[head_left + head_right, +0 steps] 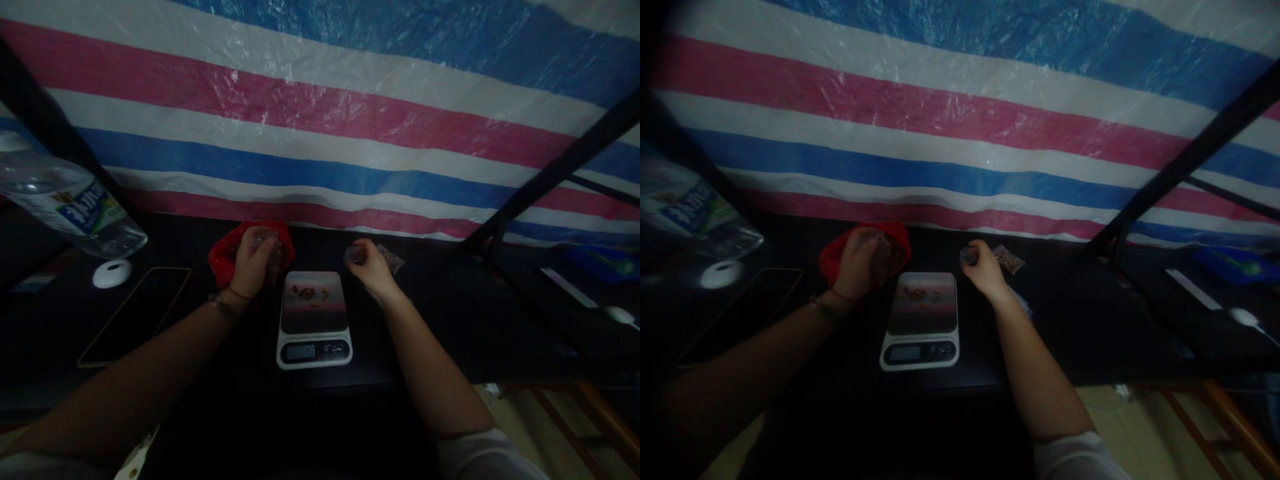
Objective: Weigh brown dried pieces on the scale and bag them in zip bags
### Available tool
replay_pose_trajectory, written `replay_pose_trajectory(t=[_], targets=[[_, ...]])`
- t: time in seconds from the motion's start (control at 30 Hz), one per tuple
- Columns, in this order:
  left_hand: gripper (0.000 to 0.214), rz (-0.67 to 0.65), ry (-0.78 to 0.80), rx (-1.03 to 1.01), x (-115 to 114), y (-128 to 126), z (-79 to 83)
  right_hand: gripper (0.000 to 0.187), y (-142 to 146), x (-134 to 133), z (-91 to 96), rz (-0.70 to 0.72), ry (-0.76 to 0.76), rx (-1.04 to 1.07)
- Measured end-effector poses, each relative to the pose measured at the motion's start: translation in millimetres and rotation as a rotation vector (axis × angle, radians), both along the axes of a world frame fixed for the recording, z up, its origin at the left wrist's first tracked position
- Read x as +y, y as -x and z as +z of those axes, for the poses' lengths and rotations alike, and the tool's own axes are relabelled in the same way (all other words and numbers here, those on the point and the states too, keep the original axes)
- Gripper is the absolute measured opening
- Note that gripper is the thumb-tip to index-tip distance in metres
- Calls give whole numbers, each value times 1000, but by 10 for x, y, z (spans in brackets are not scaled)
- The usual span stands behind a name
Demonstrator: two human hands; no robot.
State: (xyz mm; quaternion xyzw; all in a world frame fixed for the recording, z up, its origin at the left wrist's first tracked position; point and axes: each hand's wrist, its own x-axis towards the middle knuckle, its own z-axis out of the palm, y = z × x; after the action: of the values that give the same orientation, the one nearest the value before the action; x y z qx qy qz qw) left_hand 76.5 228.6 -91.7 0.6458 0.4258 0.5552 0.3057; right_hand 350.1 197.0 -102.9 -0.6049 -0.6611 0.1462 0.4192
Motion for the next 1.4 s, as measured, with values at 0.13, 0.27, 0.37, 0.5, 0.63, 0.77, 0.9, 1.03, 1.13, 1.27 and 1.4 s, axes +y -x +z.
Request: replay_pose_trajectory(t=[0.13, 0.27, 0.37, 0.5, 0.63, 0.77, 0.9, 1.03, 1.13, 1.27, 1.4], targets=[[31, 4, 34, -287, 150, 61, -52, 45, -216, 115, -195, -75, 172, -184], [37, 50, -47, -145, 203, 92, -117, 55, -232, 86, -135, -19, 112, -314], [39, 67, -100, 47, 190, 103, -136, 51, -85, -21, 66, 98, -46, -309], [34, 25, -100, 172, 125, 85, -108, 33, 301, -225, 299, 480, 27, -278], [36, -18, -98, 235, 86, 67, -99, 21, 670, -332, 355, 636, 81, -418], [36, -31, -113, 246, 88, 67, -105, 21, 914, -315, 332, 652, 82, -505], [35, -38, -100, 241, 80, 65, -93, 17, 1087, -279, 309, 664, 32, -568], [37, -30, -95, 248, 65, 64, -79, 16, 1068, -246, 310, 673, 20, -588], [36, -15, -102, 257, 61, 61, -75, 17, 900, -240, 342, 702, 42, -538], [35, -17, -118, 265, 65, 60, -75, 26, 658, -285, 407, 803, 112, -472], [35, -85, -138, 301, 63, 80, -67, 36, 586, -334, 432, 803, 156, -479]])
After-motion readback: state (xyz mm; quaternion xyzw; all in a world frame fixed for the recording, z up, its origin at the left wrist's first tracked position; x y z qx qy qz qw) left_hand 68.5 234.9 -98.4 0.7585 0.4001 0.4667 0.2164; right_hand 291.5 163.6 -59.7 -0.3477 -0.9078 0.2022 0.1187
